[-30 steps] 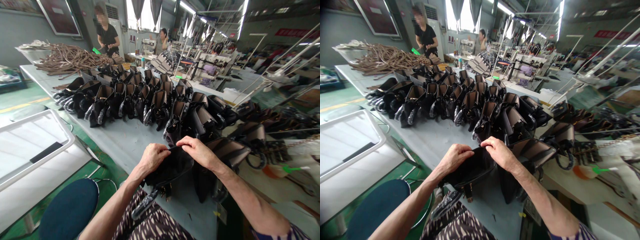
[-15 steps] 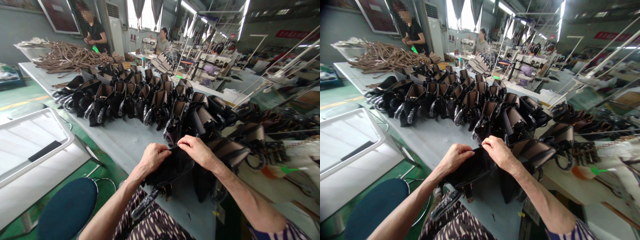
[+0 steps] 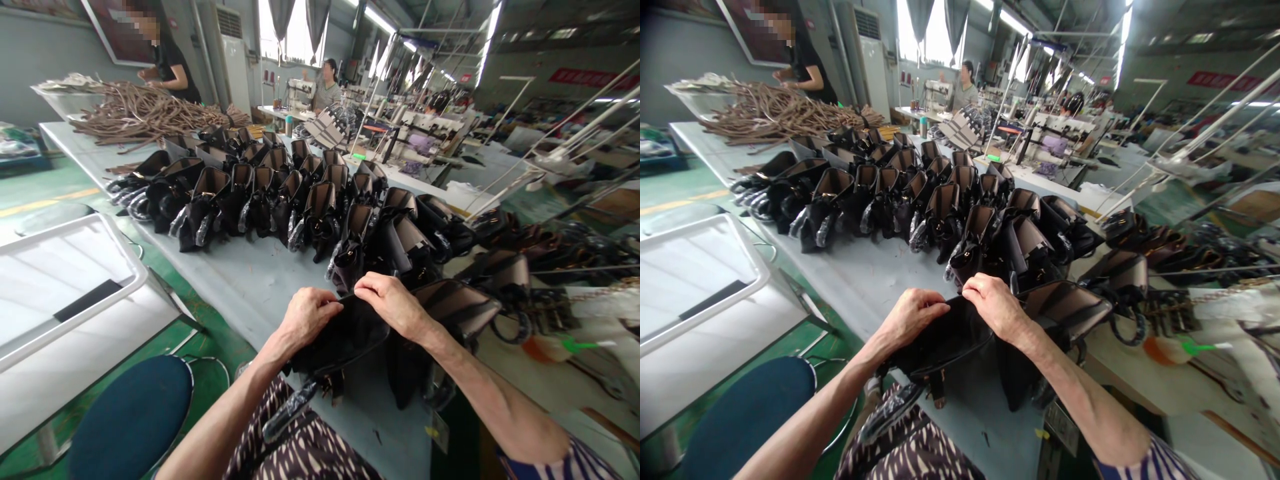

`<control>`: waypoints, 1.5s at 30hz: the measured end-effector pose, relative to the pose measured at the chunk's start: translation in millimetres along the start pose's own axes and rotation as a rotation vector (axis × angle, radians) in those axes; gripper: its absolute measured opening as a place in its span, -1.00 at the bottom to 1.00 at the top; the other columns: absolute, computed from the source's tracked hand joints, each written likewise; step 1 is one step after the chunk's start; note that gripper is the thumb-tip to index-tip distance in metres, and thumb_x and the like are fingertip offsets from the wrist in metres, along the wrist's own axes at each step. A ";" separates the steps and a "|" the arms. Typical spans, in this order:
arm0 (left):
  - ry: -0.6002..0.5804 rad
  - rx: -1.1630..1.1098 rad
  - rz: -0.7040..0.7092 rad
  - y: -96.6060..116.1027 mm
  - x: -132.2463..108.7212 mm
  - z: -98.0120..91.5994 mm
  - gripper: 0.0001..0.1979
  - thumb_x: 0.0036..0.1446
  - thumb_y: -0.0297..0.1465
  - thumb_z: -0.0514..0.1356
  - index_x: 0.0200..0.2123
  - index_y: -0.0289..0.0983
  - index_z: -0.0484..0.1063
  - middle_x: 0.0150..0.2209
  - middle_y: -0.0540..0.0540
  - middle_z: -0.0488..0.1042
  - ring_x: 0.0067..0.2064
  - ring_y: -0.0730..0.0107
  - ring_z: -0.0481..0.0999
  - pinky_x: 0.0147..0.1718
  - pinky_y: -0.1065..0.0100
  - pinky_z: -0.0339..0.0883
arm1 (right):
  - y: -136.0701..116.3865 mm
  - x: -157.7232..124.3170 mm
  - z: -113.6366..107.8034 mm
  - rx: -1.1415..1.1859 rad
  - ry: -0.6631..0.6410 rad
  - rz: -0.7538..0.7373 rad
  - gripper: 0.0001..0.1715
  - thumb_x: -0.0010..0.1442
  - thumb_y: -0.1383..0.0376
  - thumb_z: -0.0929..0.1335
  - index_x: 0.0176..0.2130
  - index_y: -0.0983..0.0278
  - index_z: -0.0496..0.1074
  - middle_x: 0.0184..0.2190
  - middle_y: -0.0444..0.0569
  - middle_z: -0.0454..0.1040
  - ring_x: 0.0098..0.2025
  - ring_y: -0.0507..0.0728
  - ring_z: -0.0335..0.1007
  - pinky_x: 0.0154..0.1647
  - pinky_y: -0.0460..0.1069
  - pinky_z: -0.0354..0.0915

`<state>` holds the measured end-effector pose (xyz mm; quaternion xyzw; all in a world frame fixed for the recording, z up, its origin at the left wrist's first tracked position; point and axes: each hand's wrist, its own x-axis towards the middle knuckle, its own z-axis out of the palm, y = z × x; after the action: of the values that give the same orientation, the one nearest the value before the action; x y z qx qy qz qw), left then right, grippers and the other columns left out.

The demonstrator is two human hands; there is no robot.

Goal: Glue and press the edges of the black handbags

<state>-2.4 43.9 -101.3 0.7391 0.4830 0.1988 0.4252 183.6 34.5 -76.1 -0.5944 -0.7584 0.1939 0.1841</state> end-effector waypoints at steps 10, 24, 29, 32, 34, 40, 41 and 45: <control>0.007 0.020 -0.013 0.0 0.5 -0.7 -0.76 0.04 -0.30 0.09 -0.51 -0.28 0.48 -0.62 0.08 0.18 -0.52 0.50 0.16 -0.52 0.44 0.01 | 11.7 -7.2 -5.8 -0.122 0.037 -0.235 -0.79 0.22 0.38 0.25 -0.24 0.22 0.47 -0.31 -0.04 0.44 -0.29 0.09 0.39 -0.25 -0.04 0.29; 0.023 0.026 0.010 -2.0 1.2 1.3 -0.76 0.04 -0.30 0.09 -0.54 -0.28 0.45 -0.63 0.08 0.14 -0.52 0.51 0.11 -0.52 0.43 -0.02 | -1.1 -0.3 3.4 -0.743 0.098 -0.592 -0.71 0.17 0.55 0.18 -0.45 0.32 0.37 -0.46 0.02 0.34 -0.38 0.14 0.21 -0.36 0.01 0.15; 0.010 0.009 0.000 -0.2 0.3 -0.9 -0.78 0.04 -0.30 0.11 -0.50 -0.27 0.49 -0.62 0.08 0.17 -0.52 0.50 0.13 -0.53 0.45 -0.01 | 2.9 -1.9 6.9 -0.615 0.133 -0.463 -0.75 0.19 0.52 0.17 -0.41 0.29 0.31 -0.43 0.01 0.34 -0.34 0.15 0.26 -0.36 0.00 0.16; 0.010 0.008 -0.011 -0.2 0.3 -1.4 -0.77 0.04 -0.31 0.10 -0.48 -0.28 0.51 -0.63 0.07 0.18 -0.52 0.50 0.15 -0.53 0.45 0.00 | 7.9 -3.1 3.4 -0.318 0.193 -0.291 -0.78 0.26 0.40 0.14 -0.40 0.24 0.24 -0.42 -0.03 0.33 -0.37 0.10 0.29 -0.33 -0.03 0.19; 0.010 0.007 -0.011 -0.5 0.4 -1.5 -0.77 0.04 -0.30 0.10 -0.48 -0.27 0.51 -0.63 0.07 0.19 -0.52 0.50 0.15 -0.53 0.45 0.01 | 10.6 -4.7 -1.2 -0.151 0.201 -0.167 -0.78 0.28 0.33 0.12 -0.41 0.21 0.19 -0.46 -0.08 0.32 -0.42 0.07 0.29 -0.36 -0.05 0.19; 0.010 0.011 0.002 -1.4 0.1 -0.8 -0.76 0.05 -0.29 0.10 -0.49 -0.27 0.49 -0.64 0.08 0.19 -0.52 0.50 0.16 -0.51 0.44 0.01 | 13.5 -12.1 -10.2 0.027 0.074 0.109 -0.73 0.27 0.26 0.10 -0.47 0.18 0.12 -0.68 -0.22 0.26 -0.59 0.03 0.24 -0.45 -0.07 0.16; 0.009 0.010 0.005 -1.3 -0.1 -0.5 -0.76 0.05 -0.29 0.10 -0.49 -0.27 0.49 -0.64 0.08 0.19 -0.53 0.50 0.16 -0.51 0.44 0.01 | 13.0 -12.6 -10.2 0.000 0.069 0.118 -0.71 0.27 0.25 0.11 -0.49 0.18 0.11 -0.70 -0.22 0.24 -0.61 0.02 0.22 -0.48 -0.07 0.14; -0.005 0.022 0.004 -0.4 0.0 -1.0 -0.75 0.06 -0.28 0.09 -0.48 -0.27 0.50 -0.63 0.08 0.21 -0.53 0.50 0.17 -0.51 0.43 0.01 | 8.5 -10.7 -7.0 -0.132 0.139 0.044 -0.56 0.26 0.15 0.17 -0.60 0.20 0.09 -0.70 -0.18 0.21 -0.62 0.01 0.14 -0.53 -0.07 0.09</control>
<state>-3.3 44.4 -101.1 0.7454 0.4826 0.1923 0.4178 196.6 26.5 -75.0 -0.6337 -0.7417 0.1059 0.1926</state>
